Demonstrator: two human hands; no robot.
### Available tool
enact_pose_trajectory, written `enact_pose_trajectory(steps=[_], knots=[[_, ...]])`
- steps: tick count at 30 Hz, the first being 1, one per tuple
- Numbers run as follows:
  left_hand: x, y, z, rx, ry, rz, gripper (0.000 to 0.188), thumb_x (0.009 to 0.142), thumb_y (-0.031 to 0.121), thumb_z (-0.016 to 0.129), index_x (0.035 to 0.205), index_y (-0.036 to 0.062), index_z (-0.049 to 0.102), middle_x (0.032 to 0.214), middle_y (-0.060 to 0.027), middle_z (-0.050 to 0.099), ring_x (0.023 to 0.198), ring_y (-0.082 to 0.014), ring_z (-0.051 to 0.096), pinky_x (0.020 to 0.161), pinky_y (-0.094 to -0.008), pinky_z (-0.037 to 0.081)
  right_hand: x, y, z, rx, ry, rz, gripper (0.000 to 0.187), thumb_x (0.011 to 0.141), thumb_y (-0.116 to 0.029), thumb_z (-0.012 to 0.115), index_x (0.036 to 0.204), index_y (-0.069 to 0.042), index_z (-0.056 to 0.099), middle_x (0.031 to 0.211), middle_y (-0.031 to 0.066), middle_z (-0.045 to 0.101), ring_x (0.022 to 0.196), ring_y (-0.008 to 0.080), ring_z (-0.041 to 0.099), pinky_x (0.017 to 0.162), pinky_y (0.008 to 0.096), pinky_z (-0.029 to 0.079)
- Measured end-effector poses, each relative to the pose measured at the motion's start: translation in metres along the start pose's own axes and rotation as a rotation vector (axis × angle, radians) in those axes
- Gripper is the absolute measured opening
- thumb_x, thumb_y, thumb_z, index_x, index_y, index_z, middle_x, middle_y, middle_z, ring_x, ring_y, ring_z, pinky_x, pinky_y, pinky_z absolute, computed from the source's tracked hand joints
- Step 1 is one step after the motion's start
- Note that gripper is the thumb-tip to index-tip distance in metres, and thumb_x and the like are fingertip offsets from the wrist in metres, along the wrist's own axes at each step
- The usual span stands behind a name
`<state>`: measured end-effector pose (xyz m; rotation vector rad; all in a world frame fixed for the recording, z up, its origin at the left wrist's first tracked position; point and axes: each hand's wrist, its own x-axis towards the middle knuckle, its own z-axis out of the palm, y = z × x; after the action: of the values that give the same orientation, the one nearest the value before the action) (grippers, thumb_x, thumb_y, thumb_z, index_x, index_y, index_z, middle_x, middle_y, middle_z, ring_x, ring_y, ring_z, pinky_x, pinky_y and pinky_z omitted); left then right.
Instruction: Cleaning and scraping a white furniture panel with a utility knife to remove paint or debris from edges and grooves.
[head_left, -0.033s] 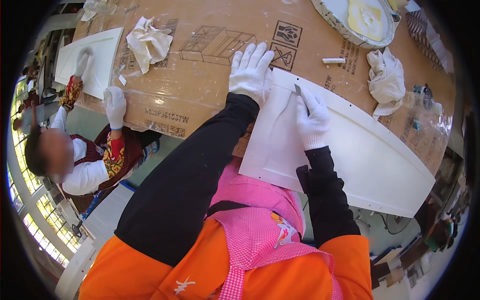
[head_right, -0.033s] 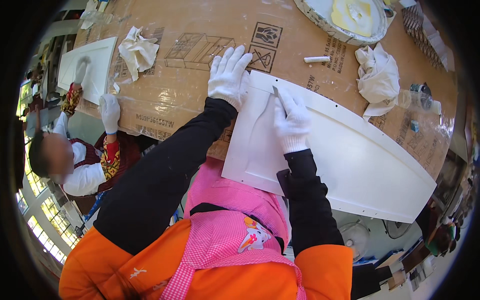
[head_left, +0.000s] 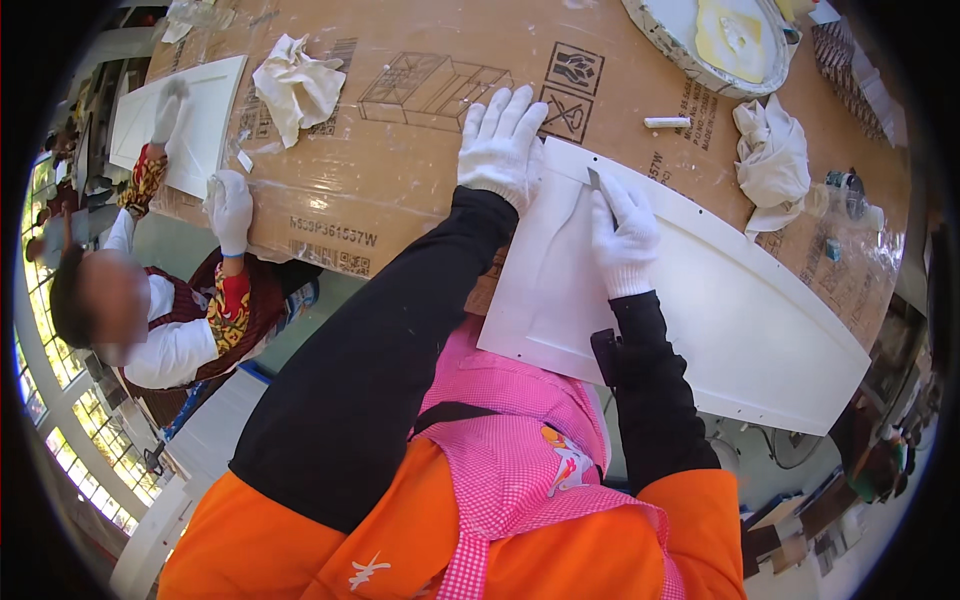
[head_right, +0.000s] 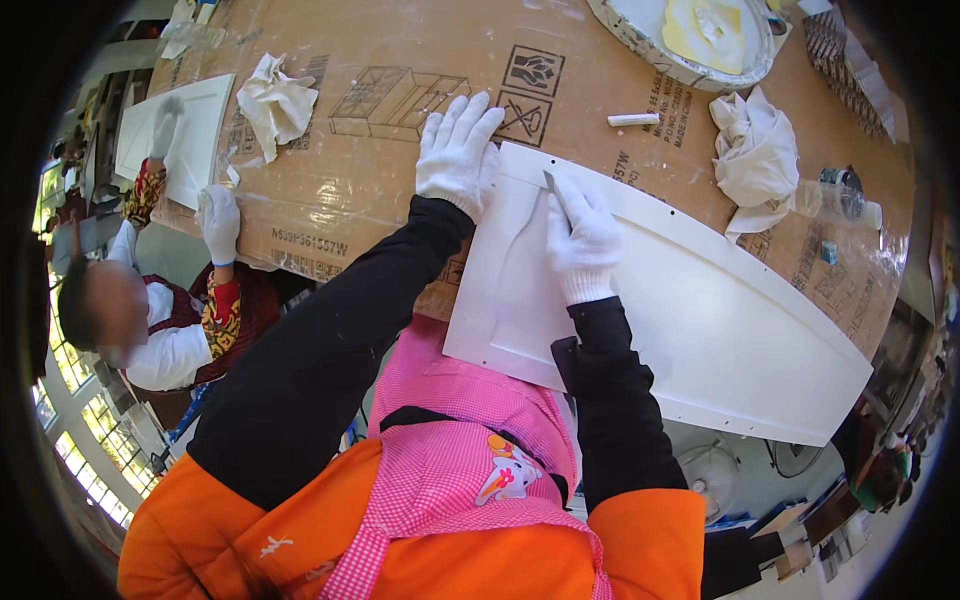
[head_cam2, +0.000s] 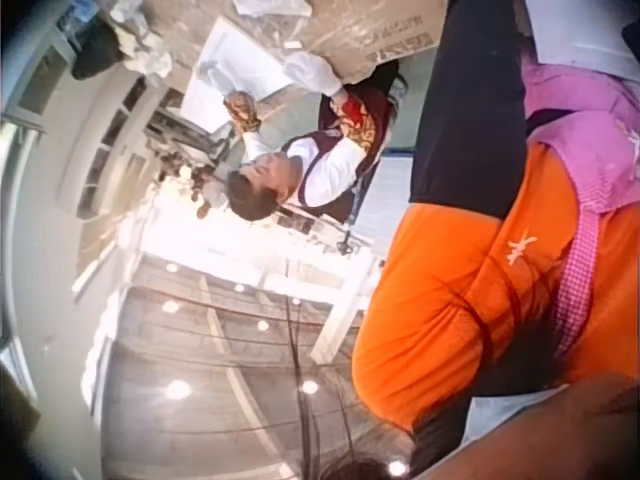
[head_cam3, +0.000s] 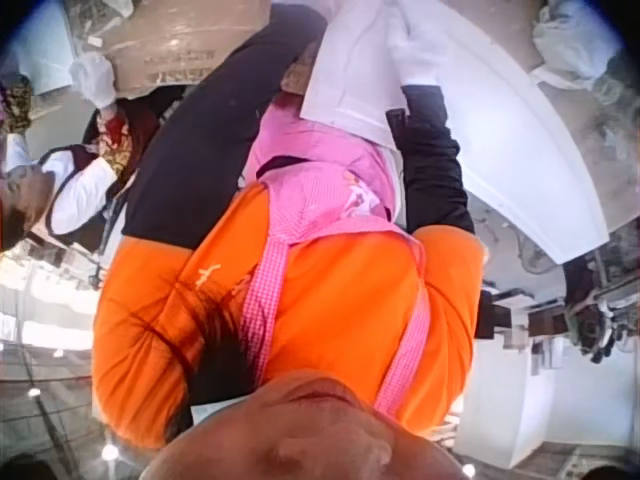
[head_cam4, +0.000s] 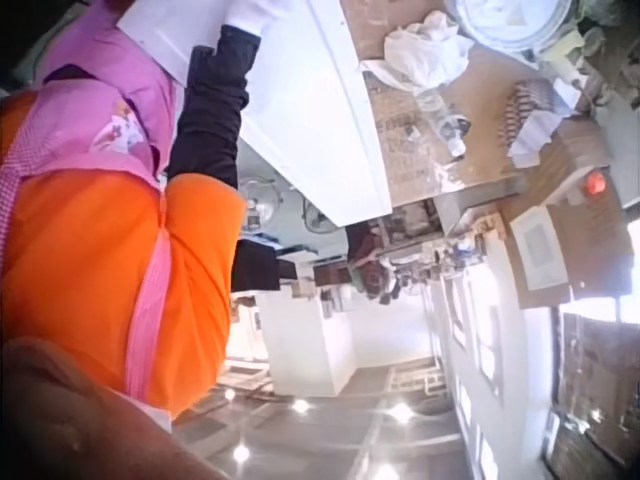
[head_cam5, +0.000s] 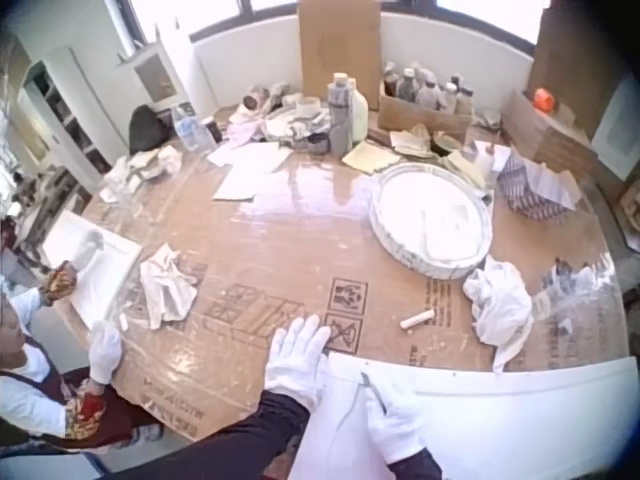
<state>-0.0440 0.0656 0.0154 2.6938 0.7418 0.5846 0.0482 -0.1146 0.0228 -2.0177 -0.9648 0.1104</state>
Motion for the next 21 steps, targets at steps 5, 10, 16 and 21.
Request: enact_pose_trajectory(steps=[5, 10, 16, 21], knots=[[0.0, 0.0, 0.001, 0.016, -0.001, -0.007, 0.046, 0.091, 0.016, 0.061, 0.137, 0.0157, 0.058, 0.151, -0.0083, 0.053, 0.143, -0.0316, 0.045, 0.121, -0.051, 0.029, -0.001, 0.0, -0.005, 0.007, -0.096, -0.02, 0.034, 0.092, -0.011, 0.068, 0.125, -0.014, 0.071, 0.102, 0.0125, 0.07, 0.085, 0.0311, 0.068, 0.076, 0.037, 0.055], [-0.001, -0.001, 0.001, 0.021, 0.001, -0.007, 0.047, 0.092, 0.016, 0.06, 0.139, 0.0158, 0.058, 0.152, -0.008, 0.052, 0.144, -0.0313, 0.044, 0.121, -0.0506, 0.029, 0.003, -0.007, -0.018, -0.031, -0.234, -0.003, 0.037, 0.089, -0.008, 0.068, 0.126, -0.016, 0.071, 0.098, 0.0107, 0.068, 0.084, 0.0317, 0.067, 0.073, 0.0388, 0.055], [-0.001, -0.003, 0.004, 0.047, -0.037, -0.004, 0.048, 0.091, 0.023, 0.063, 0.138, 0.0143, 0.058, 0.153, -0.0095, 0.05, 0.144, -0.0313, 0.043, 0.122, -0.0524, 0.027, -0.004, -0.006, -0.022, 0.016, -0.411, -0.034, 0.044, 0.083, -0.003, 0.066, 0.125, -0.015, 0.07, 0.096, 0.0105, 0.066, 0.083, 0.0314, 0.066, 0.073, 0.0387, 0.054], [-0.001, -0.004, 0.003, 0.039, -0.026, 0.002, 0.049, 0.091, 0.022, 0.063, 0.138, 0.0143, 0.058, 0.153, -0.0095, 0.05, 0.144, -0.0317, 0.043, 0.122, -0.0525, 0.027, -0.005, -0.006, -0.016, -0.061, -0.326, -0.028, 0.043, 0.082, -0.003, 0.066, 0.124, -0.013, 0.07, 0.096, 0.0126, 0.065, 0.082, 0.0322, 0.067, 0.071, 0.0399, 0.054]])
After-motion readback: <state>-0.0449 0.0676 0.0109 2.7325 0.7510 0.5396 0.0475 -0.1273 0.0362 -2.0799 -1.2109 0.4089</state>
